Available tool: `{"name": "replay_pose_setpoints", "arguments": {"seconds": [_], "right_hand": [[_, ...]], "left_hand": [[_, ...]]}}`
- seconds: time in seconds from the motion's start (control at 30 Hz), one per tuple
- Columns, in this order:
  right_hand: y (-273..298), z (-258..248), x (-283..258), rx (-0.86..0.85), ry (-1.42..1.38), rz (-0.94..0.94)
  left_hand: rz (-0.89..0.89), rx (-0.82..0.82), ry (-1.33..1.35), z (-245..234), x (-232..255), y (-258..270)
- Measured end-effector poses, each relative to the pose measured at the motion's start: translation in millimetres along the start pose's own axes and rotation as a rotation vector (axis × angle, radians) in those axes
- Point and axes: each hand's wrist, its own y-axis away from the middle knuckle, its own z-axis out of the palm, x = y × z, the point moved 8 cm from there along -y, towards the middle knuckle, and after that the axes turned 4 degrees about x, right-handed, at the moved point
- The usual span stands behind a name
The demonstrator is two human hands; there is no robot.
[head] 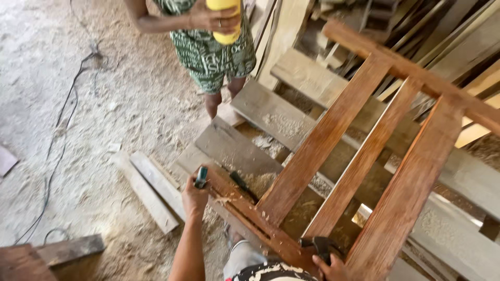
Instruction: The person uses a chisel and hammer to carve a rectangular recess into a wooden frame. They repeatedly strike the chisel to remove wood chips and clear debris from the groove.
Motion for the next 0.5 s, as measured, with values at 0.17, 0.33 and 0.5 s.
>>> {"name": "replay_pose_setpoints", "arguments": {"seconds": [0.17, 0.33, 0.5], "right_hand": [[10, -2, -33, 0.016, 0.13, 0.065], [30, 2, -78, 0.012, 0.305, 0.07], [43, 7, -111, -0.05, 0.189, 0.017]], "left_hand": [[-0.073, -0.089, -0.114, 24, -29, -31], [-0.347, -0.351, 0.17, 48, -58, -30], [-0.158, -0.469, 0.045, 43, -11, 9]]}}
